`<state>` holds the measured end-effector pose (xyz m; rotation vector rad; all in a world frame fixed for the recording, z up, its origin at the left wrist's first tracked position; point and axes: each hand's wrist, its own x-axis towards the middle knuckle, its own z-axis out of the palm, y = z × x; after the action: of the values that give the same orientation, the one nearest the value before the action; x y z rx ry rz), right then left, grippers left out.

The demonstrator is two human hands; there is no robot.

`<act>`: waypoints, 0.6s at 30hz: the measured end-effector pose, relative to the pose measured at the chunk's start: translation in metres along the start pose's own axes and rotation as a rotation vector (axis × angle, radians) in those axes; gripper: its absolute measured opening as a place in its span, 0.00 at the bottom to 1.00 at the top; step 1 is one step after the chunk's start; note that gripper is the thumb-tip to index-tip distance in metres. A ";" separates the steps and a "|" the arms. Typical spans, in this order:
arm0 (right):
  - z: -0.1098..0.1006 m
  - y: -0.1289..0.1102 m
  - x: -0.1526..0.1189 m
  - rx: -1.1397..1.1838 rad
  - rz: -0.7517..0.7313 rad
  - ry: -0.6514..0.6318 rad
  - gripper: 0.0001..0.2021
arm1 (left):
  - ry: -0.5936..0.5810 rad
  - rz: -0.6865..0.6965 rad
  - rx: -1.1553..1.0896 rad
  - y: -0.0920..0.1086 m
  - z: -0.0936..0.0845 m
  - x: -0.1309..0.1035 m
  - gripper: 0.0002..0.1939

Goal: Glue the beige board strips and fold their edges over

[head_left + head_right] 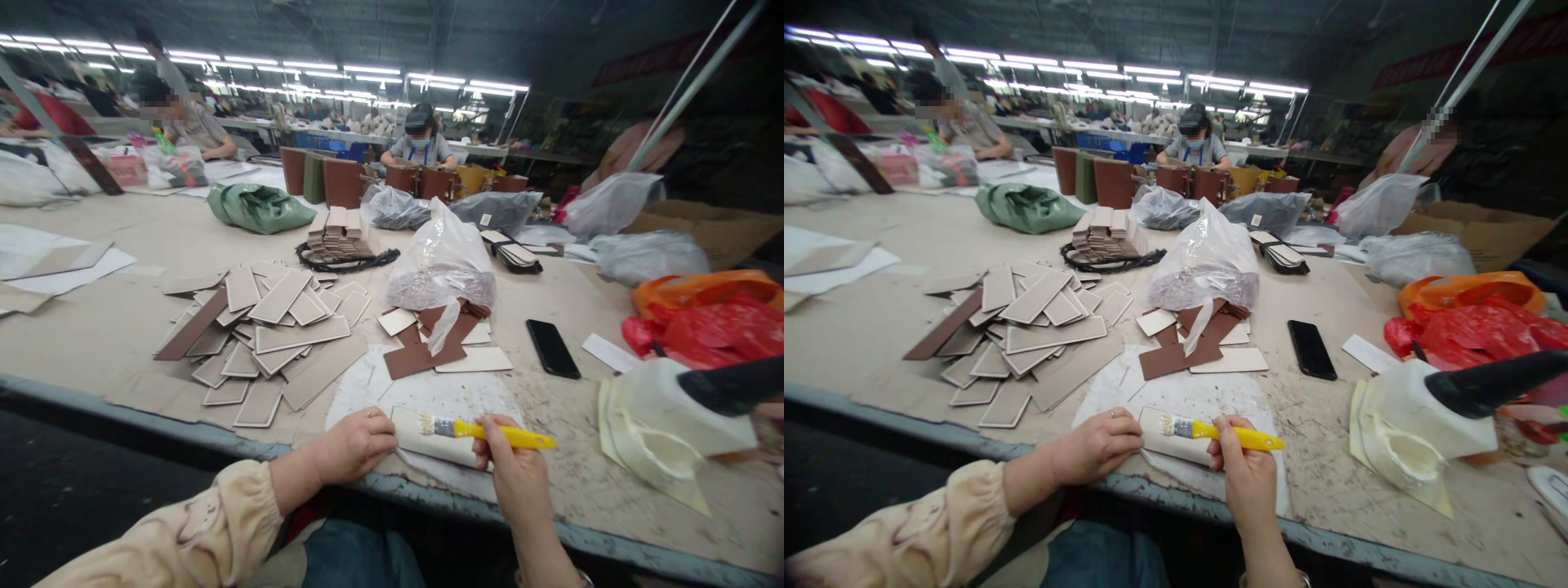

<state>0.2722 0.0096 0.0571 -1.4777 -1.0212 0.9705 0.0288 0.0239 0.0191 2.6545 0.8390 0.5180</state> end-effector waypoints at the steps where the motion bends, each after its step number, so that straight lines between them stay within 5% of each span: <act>1: 0.003 -0.002 -0.001 -0.016 0.004 0.005 0.20 | 0.017 -0.012 -0.009 -0.001 0.002 0.000 0.12; 18: 0.034 0.002 -0.003 -0.094 0.015 -0.082 0.20 | 0.142 -0.039 -0.052 -0.012 0.013 -0.010 0.14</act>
<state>0.2393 0.0170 0.0507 -1.5354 -1.1299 1.0128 0.0206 0.0244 0.0006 2.5728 0.9027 0.7153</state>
